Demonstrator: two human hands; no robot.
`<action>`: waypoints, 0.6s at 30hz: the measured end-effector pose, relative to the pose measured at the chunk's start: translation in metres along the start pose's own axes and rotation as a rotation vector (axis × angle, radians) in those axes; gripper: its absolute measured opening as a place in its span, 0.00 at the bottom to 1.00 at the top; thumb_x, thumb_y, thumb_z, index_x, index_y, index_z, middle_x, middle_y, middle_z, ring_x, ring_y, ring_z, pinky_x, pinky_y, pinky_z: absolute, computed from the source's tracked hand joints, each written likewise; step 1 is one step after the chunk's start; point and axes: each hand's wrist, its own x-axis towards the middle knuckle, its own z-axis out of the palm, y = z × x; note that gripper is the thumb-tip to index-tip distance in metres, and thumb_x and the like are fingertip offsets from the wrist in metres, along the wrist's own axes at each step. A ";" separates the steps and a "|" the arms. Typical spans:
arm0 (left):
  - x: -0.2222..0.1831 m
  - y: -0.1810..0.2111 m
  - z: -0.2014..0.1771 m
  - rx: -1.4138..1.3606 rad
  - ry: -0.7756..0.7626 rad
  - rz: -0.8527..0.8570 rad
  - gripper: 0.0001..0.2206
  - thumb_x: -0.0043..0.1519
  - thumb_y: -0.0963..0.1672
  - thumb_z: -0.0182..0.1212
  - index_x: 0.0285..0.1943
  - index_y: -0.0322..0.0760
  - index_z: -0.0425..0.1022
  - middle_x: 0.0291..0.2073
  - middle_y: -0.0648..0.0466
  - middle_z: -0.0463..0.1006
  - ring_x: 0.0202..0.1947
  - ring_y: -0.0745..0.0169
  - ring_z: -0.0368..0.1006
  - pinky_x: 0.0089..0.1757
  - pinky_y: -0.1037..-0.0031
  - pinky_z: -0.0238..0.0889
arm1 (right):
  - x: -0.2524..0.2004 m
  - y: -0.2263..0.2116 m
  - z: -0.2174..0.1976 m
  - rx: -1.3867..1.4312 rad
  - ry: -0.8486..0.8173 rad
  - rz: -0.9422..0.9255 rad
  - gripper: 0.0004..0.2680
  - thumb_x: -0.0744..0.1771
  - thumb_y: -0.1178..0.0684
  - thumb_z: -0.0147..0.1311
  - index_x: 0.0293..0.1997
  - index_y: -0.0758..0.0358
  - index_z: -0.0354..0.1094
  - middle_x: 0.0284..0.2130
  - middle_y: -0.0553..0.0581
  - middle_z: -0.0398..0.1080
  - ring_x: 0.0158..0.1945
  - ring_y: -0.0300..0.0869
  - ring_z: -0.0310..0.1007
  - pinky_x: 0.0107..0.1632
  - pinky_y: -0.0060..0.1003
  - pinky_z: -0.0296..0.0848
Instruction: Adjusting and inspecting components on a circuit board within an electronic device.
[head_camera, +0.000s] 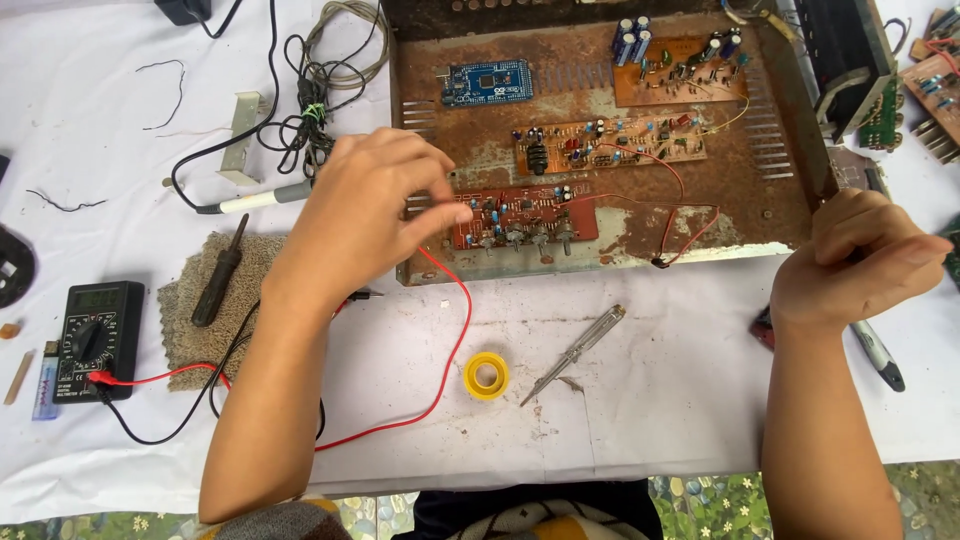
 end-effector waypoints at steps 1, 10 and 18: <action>0.000 -0.001 0.003 -0.003 -0.049 0.035 0.13 0.59 0.52 0.72 0.43 0.44 0.78 0.47 0.56 0.81 0.52 0.53 0.74 0.52 0.57 0.57 | 0.000 0.001 -0.002 0.018 0.023 0.025 0.27 0.76 0.36 0.32 0.18 0.61 0.40 0.13 0.54 0.38 0.20 0.43 0.39 0.29 0.39 0.36; 0.007 -0.007 0.050 0.009 -0.398 -0.086 0.44 0.52 0.50 0.75 0.76 0.38 0.53 0.66 0.46 0.69 0.66 0.50 0.63 0.65 0.33 0.27 | 0.005 -0.004 0.006 0.032 -0.003 0.066 0.28 0.76 0.36 0.32 0.16 0.61 0.41 0.14 0.55 0.41 0.20 0.43 0.40 0.29 0.38 0.36; 0.005 -0.011 0.057 0.008 -0.340 -0.073 0.42 0.52 0.47 0.75 0.74 0.37 0.54 0.64 0.43 0.72 0.60 0.46 0.69 0.64 0.35 0.36 | 0.000 -0.001 0.006 0.028 -0.002 0.048 0.27 0.77 0.40 0.32 0.17 0.62 0.41 0.14 0.56 0.41 0.20 0.43 0.40 0.30 0.39 0.38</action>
